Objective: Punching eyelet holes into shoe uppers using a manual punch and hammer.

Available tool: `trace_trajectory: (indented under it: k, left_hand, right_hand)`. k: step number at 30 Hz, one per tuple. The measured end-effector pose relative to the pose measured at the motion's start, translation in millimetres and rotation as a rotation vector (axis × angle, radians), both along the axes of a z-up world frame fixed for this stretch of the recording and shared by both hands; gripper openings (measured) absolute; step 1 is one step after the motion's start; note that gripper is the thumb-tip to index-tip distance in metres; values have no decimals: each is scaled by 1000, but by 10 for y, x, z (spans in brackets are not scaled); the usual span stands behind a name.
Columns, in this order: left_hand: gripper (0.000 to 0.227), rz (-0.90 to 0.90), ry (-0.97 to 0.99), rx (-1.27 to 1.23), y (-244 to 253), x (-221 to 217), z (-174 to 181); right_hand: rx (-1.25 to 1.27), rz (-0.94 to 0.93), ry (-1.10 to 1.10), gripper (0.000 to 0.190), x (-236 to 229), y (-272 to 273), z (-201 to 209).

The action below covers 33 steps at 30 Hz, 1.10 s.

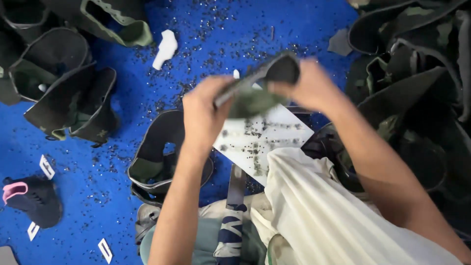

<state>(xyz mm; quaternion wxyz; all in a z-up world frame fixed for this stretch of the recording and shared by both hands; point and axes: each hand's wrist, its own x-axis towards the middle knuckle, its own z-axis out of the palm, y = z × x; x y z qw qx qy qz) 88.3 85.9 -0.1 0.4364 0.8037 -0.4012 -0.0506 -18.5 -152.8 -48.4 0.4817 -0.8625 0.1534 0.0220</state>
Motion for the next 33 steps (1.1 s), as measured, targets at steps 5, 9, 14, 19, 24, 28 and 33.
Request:
trace_trajectory:
  k: [5,9,14,19,24,28,33]
  left_hand:
    - [49,14,-62,-141,-237,279,-652]
    - [48,-61,-24,-4,344,-405,-1397]
    - [52,-113,-161,338,669,-1092,-1391]
    - [67,-178,-269,535,781,-1542,-1302]
    - [60,-57,-400,689,764,-1717,-1397]
    - [60,15,-42,581,1062,-1796,-748]
    - [87,142,272,978,1383,-2320,-783]
  right_hand:
    - [-420,7,-489,64,358,-266,-481]
    - [-528,82,-218,84,-464,225,-1022]
    - [-403,74,14,74,-1358,849,-1093]
    - [-503,236,173,71,-1234,903,-1100]
    - [-516,257,77,54,-991,686,-1613]
    - [366,-248,42,27,-760,466,-1393]
    - [550,-154,-48,25,-521,496,-882]
